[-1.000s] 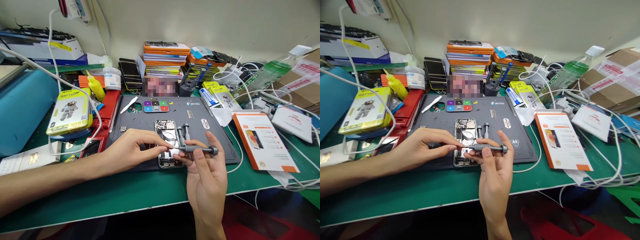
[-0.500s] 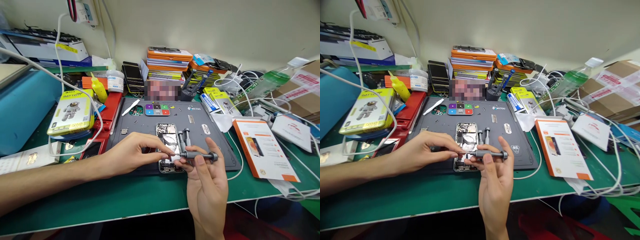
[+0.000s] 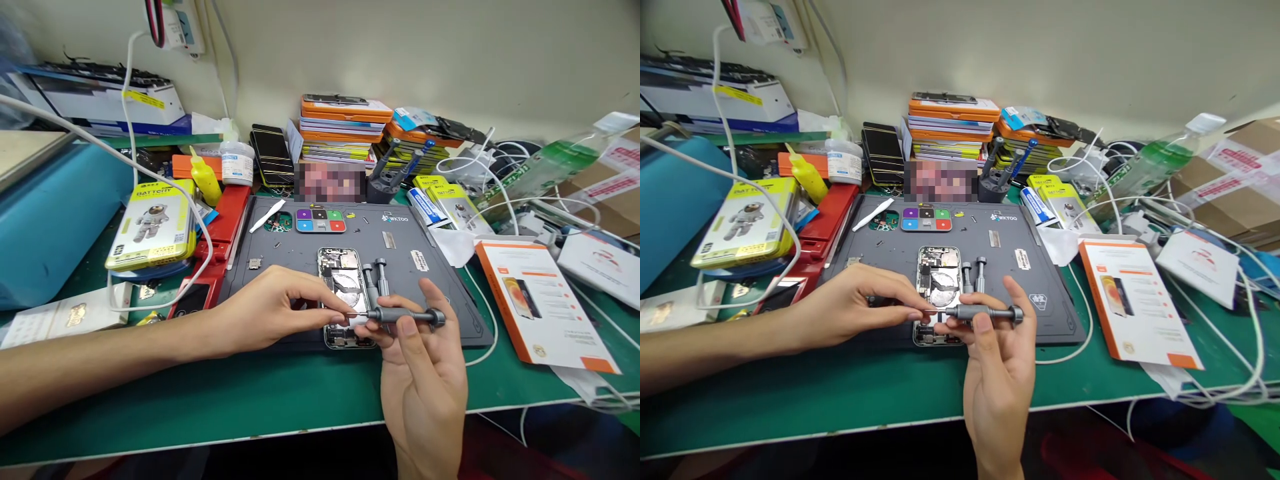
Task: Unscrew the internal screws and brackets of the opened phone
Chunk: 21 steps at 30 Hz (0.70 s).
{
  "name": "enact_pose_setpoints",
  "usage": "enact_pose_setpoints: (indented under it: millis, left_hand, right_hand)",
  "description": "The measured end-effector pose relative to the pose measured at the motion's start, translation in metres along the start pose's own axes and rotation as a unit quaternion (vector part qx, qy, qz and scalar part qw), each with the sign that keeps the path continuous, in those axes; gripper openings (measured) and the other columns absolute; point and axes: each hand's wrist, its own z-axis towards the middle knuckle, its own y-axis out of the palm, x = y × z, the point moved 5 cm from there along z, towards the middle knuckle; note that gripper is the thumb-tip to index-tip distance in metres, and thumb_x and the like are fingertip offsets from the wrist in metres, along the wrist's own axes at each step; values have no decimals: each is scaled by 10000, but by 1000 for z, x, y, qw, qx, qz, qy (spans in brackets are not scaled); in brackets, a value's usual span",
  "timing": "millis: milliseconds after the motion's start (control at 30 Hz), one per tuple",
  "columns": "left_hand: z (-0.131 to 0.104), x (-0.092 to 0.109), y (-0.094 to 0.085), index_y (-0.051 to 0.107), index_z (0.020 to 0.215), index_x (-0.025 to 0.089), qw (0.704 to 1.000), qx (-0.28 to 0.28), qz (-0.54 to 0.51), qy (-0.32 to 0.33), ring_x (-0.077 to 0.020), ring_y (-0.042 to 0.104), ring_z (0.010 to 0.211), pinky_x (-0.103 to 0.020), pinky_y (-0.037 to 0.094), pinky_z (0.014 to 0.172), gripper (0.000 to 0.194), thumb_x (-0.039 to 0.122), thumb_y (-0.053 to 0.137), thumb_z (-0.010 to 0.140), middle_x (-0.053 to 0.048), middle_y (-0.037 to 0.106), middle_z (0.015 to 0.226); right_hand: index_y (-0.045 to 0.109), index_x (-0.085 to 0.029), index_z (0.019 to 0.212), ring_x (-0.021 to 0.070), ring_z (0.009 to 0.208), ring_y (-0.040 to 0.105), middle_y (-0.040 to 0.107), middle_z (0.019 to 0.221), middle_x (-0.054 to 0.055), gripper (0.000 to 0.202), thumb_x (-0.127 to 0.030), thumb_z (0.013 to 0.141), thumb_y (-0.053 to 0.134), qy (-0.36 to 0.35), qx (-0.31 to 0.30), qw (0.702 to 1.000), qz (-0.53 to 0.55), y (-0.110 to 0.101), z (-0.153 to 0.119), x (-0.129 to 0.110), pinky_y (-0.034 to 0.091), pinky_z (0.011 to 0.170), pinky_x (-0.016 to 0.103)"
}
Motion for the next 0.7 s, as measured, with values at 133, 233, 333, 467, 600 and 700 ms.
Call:
enact_pose_setpoints:
  millis: [133,233,333,467,600,700]
  left_hand:
    - [0,-3,0,857,1141,183,1000,-8,-16,-13,-153,790,948,-185,569,837,185,194,719,1018,-33,849,1052]
    - [-1,-5,0,859,1137,189,999,-11,-20,-24,-163,794,953,-194,575,842,181,201,726,1014,-34,851,1053]
    - [-1,-5,1,862,1122,193,1000,-15,-15,-21,-159,792,937,-192,572,835,170,206,734,1011,-32,852,1039]
    - [0,-6,1,865,1110,208,1000,-19,-11,-21,-166,793,934,-203,578,842,162,219,736,1012,-30,853,1042]
    - [-1,-6,1,866,1105,205,999,-28,-22,-22,-178,796,951,-213,588,858,161,232,735,1015,-39,853,1057]
    - [-2,-6,1,865,1115,203,999,-31,-26,-17,-169,796,957,-202,584,864,165,230,734,1019,-38,852,1063]
  right_hand:
    - [574,-324,1436,170,718,785,780,1058,26,473,-288,989,726,-11,2,1000,-14,0,0,-1,705,716,340]
    - [571,-322,1439,175,719,783,780,1056,30,483,-293,984,732,-8,1,1000,-20,0,0,-1,705,706,343]
    - [588,-317,1431,169,692,786,782,1036,26,474,-289,981,734,-1,-2,1000,-13,0,0,-1,700,686,322]
    - [596,-317,1432,169,674,785,782,1017,28,463,-285,988,723,3,-7,1000,-6,0,0,-1,698,667,319]
    - [600,-315,1426,170,664,786,783,1002,27,462,-270,984,725,10,-11,1000,2,0,0,-1,693,649,305]
    - [602,-314,1430,155,664,784,785,1002,23,466,-262,984,725,13,-11,1000,5,0,0,0,687,664,275]
